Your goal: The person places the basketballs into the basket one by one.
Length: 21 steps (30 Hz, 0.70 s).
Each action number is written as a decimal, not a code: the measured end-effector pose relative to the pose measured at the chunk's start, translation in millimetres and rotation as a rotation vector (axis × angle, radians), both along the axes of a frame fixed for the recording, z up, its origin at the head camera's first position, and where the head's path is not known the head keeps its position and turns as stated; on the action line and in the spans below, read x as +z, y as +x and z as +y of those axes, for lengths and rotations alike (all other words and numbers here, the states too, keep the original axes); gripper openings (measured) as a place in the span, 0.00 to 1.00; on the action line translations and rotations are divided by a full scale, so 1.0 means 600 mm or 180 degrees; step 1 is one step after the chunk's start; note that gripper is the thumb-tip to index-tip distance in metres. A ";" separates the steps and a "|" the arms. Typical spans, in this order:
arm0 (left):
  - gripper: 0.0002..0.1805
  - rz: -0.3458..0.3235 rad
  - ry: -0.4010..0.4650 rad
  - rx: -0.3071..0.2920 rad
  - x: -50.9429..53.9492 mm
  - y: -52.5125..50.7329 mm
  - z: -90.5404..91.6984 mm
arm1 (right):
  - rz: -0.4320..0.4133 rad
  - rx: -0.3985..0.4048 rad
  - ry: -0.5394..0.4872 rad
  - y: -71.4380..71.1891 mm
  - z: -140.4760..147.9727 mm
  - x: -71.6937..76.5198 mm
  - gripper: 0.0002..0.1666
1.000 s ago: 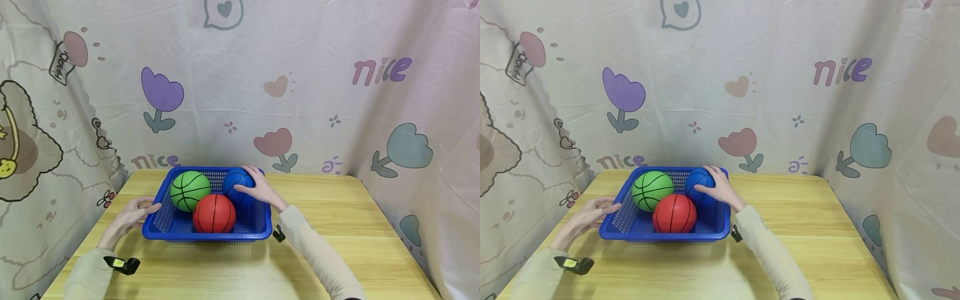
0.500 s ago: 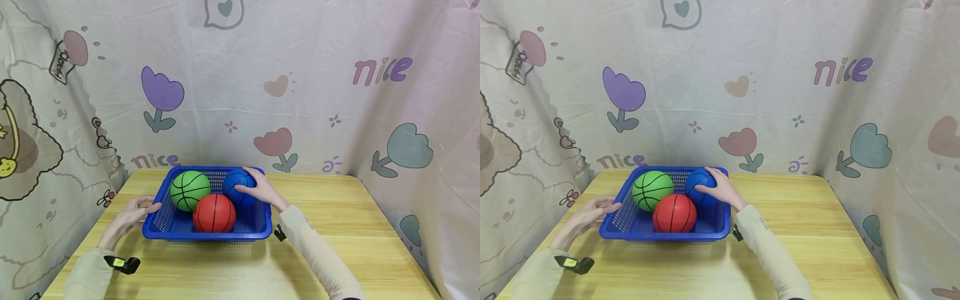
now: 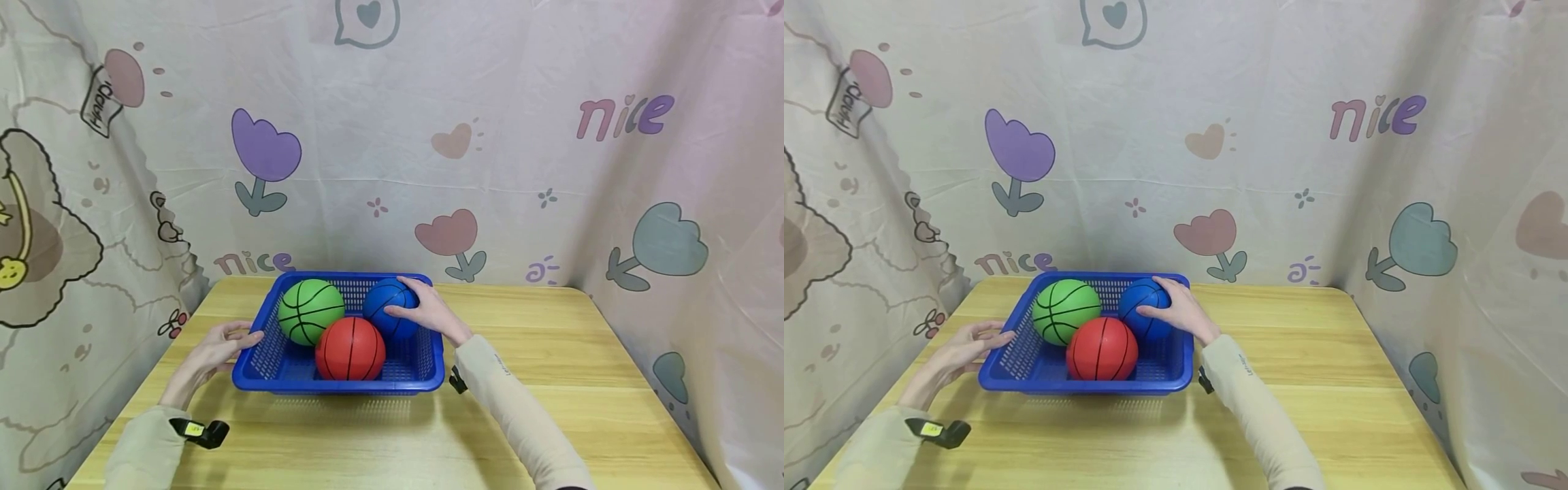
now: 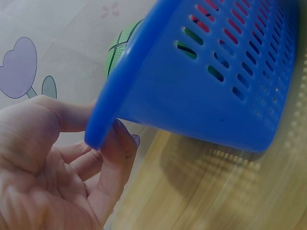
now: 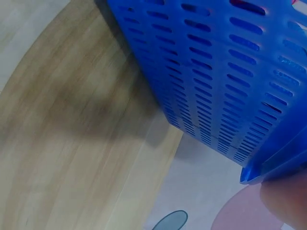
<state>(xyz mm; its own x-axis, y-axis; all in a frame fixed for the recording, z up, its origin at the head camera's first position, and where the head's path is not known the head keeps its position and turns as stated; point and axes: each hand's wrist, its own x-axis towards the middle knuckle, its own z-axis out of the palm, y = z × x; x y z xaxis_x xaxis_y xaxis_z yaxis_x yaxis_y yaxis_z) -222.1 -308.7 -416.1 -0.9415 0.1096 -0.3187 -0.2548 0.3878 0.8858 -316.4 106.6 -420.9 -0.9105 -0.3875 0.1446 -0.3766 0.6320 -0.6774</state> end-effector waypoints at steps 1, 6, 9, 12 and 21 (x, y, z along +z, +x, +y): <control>0.43 0.0000 -0.0004 0.0002 0.000 0.000 0.000 | 0.0004 0.0002 0.0011 0.000 0.000 0.000 0.49; 0.43 0.0006 -0.0019 -0.0017 -0.001 -0.001 -0.001 | 0.0023 -0.0016 0.0066 0.000 0.000 -0.001 0.50; 0.43 0.0009 -0.0034 -0.0011 -0.002 -0.001 -0.001 | 0.0028 -0.0027 0.0082 0.000 -0.001 -0.001 0.50; 0.43 0.0011 -0.0029 -0.0016 -0.001 -0.001 -0.001 | 0.0008 -0.0031 0.0063 0.001 0.000 -0.002 0.49; 0.44 -0.0013 -0.0035 -0.0033 -0.002 -0.002 -0.004 | 0.0063 -0.0007 0.0093 0.000 -0.002 -0.004 0.49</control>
<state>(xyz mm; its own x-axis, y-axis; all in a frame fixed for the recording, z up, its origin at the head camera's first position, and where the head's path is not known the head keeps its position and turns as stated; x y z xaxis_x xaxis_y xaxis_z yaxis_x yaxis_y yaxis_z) -223.2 -311.1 -417.6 -0.9390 0.1159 -0.3239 -0.2543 0.4000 0.8805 -316.2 105.6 -423.0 -0.9083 -0.3899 0.1514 -0.3885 0.6522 -0.6510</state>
